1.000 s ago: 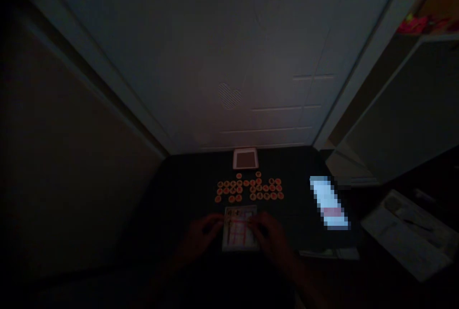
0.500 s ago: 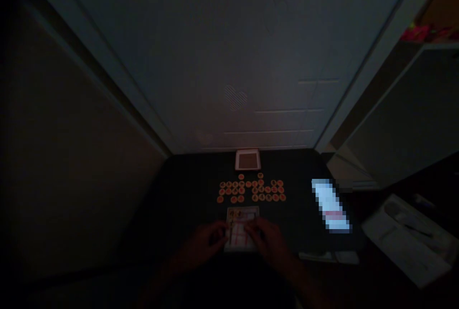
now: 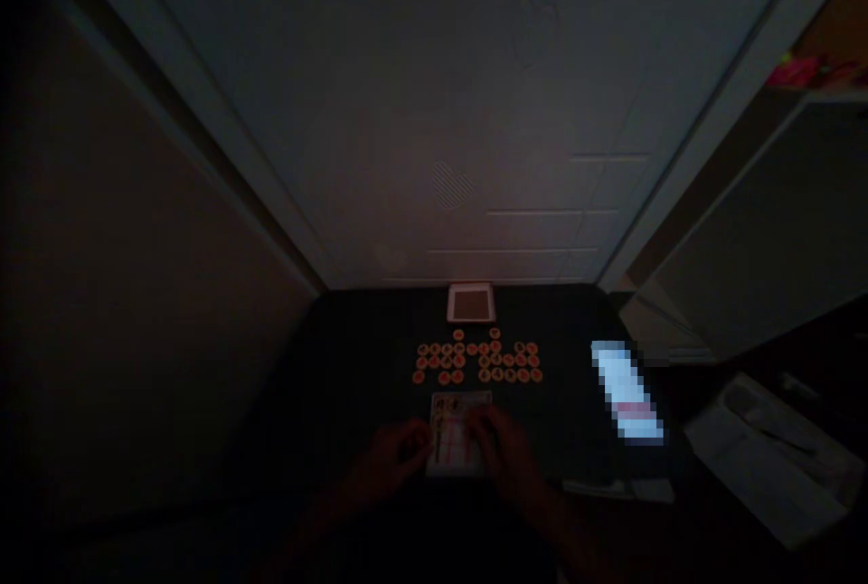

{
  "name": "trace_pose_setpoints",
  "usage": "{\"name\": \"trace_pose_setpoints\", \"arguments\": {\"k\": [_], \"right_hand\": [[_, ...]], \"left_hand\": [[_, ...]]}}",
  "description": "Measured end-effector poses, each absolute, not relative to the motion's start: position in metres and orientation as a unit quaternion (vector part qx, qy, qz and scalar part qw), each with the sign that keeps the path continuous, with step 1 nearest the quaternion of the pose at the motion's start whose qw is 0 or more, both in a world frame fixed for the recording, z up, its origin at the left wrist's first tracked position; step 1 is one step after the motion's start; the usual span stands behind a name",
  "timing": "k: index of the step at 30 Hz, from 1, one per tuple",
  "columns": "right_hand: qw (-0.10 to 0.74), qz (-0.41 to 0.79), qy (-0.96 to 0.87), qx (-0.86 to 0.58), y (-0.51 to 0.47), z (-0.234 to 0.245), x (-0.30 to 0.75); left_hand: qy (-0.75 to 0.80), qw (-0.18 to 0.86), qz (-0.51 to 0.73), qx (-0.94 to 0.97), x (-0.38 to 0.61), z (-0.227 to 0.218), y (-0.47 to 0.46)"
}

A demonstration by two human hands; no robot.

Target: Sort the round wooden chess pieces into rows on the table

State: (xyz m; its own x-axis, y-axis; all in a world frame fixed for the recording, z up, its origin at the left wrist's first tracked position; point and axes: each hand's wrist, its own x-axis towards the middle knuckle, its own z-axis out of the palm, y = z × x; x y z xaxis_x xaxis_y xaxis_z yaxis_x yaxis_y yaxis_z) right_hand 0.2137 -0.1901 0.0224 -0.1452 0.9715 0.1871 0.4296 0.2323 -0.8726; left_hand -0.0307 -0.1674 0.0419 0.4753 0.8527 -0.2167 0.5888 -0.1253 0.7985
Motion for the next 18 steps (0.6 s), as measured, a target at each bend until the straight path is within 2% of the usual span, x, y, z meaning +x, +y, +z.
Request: {"name": "trace_pose_setpoints", "arguments": {"k": [6,18], "right_hand": [[0.42,0.304,-0.709,-0.479,-0.186,0.016,0.211],[0.382,0.335,-0.722,-0.469,-0.185,0.015,0.2]], "left_hand": [[0.49,0.437,0.157,0.737,-0.027,0.034,-0.166],[0.498,0.413,0.163,0.745,-0.024,0.04,-0.165]]}}
